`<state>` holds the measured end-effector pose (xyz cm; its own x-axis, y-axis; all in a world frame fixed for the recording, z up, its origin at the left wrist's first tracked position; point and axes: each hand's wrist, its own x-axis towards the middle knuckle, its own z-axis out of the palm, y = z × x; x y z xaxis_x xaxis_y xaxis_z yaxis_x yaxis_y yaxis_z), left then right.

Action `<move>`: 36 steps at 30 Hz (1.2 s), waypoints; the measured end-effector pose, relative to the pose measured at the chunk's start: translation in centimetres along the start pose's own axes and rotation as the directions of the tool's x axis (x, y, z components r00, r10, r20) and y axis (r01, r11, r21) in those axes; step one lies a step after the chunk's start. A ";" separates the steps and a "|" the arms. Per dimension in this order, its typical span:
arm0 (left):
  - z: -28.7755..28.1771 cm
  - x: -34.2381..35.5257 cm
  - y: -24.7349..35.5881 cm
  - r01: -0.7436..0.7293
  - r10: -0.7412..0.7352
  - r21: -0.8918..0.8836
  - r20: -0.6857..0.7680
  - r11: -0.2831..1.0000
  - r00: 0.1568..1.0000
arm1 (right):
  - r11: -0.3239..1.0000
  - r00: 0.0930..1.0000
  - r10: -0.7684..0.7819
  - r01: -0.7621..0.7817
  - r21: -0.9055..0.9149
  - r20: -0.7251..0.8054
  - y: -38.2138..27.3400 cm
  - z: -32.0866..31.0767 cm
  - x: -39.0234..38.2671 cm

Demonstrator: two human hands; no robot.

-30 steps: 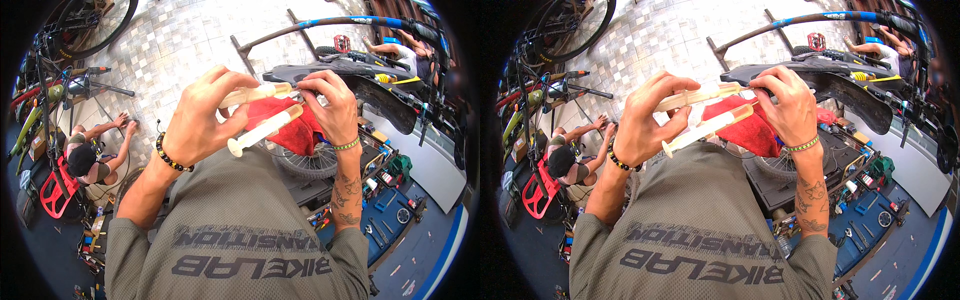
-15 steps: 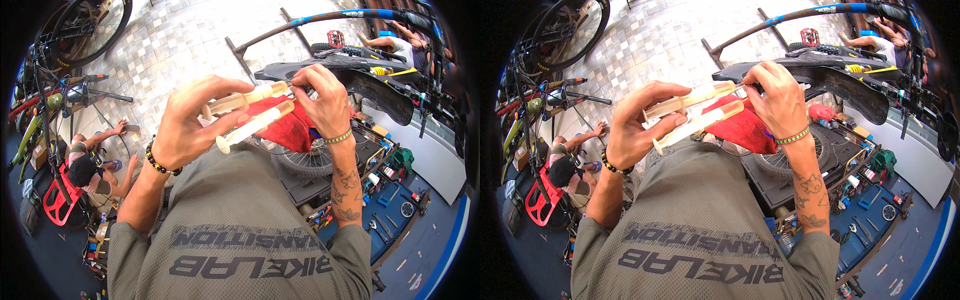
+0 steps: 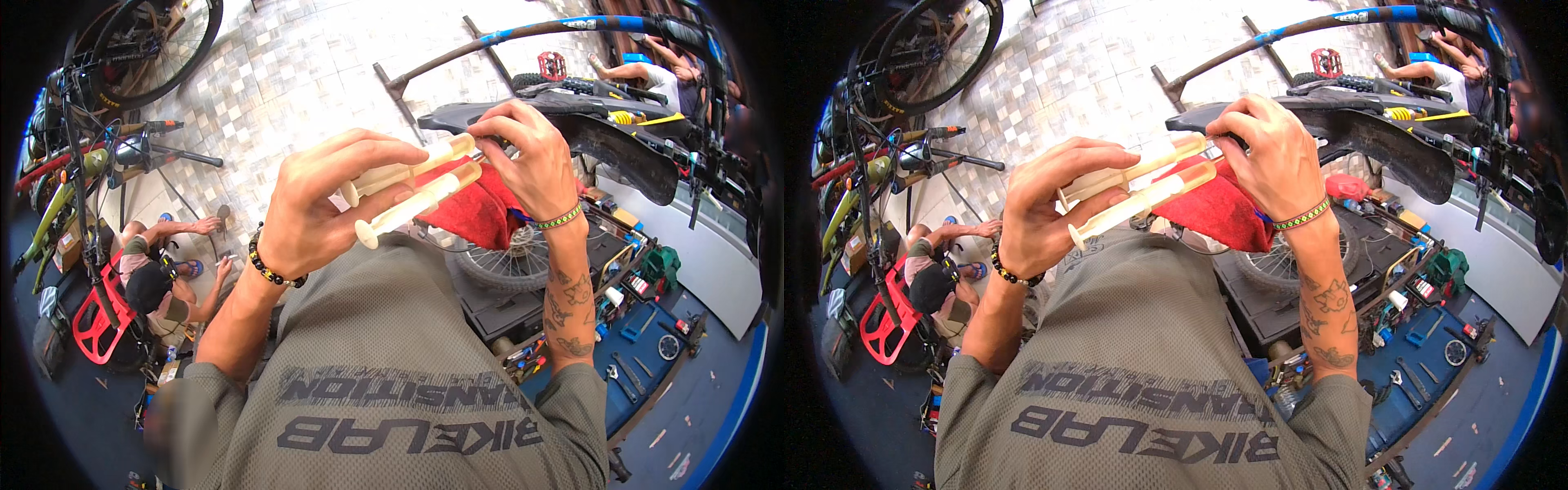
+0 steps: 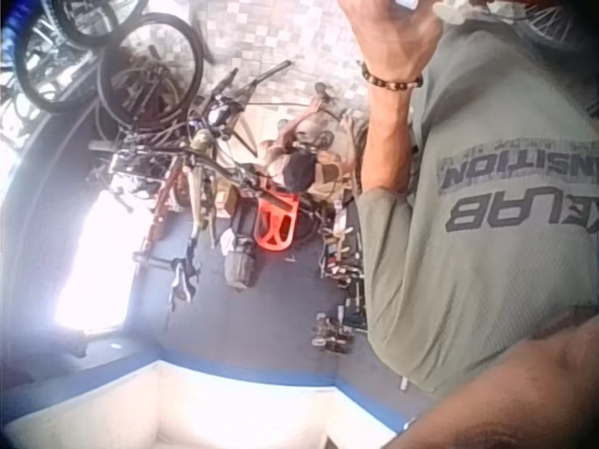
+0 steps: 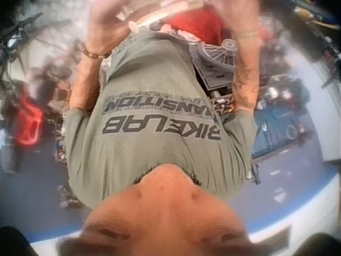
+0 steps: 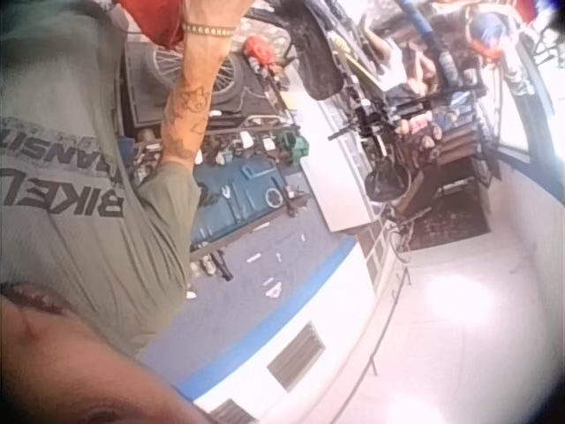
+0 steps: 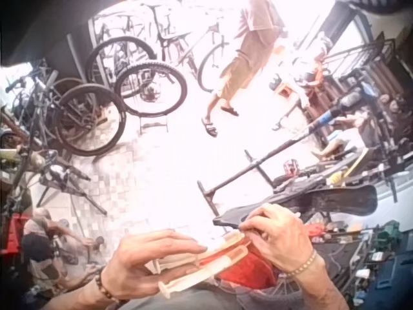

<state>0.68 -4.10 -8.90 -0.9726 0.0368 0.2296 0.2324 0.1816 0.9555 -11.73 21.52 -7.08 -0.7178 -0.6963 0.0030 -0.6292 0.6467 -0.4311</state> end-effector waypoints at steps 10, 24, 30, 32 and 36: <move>-1.3 1.3 1.1 -0.025 0.012 0.063 0.204 0.998 0.979 | 0.991 0.991 0.133 -0.133 0.027 -0.008 0.1 0.3 0.1; -0.7 -0.6 0.4 0.591 -0.553 -0.218 0.214 0.777 0.806 | 0.988 0.990 0.120 -0.112 0.104 -0.071 0.0 0.7 -0.3; -1.1 0.3 2.2 0.178 -0.198 0.105 0.235 0.978 0.952 | 0.993 0.990 0.059 -0.045 0.111 -0.125 0.7 1.2 -0.7; -0.8 0.2 2.0 0.144 -0.175 0.141 0.237 0.979 0.956 | 0.996 0.996 0.041 -0.034 0.085 -0.078 0.8 0.9 -0.5; -1.2 0.6 2.2 0.045 -0.117 0.260 0.269 0.965 0.956 | 1.000 0.997 -0.021 0.021 -0.006 -0.078 0.8 1.2 -0.3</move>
<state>0.63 -4.84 -6.40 -0.9587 0.2784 0.0584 0.1792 0.4319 0.8839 -11.65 21.89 -8.52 -0.7254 -0.6834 0.0826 -0.6458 0.6341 -0.4253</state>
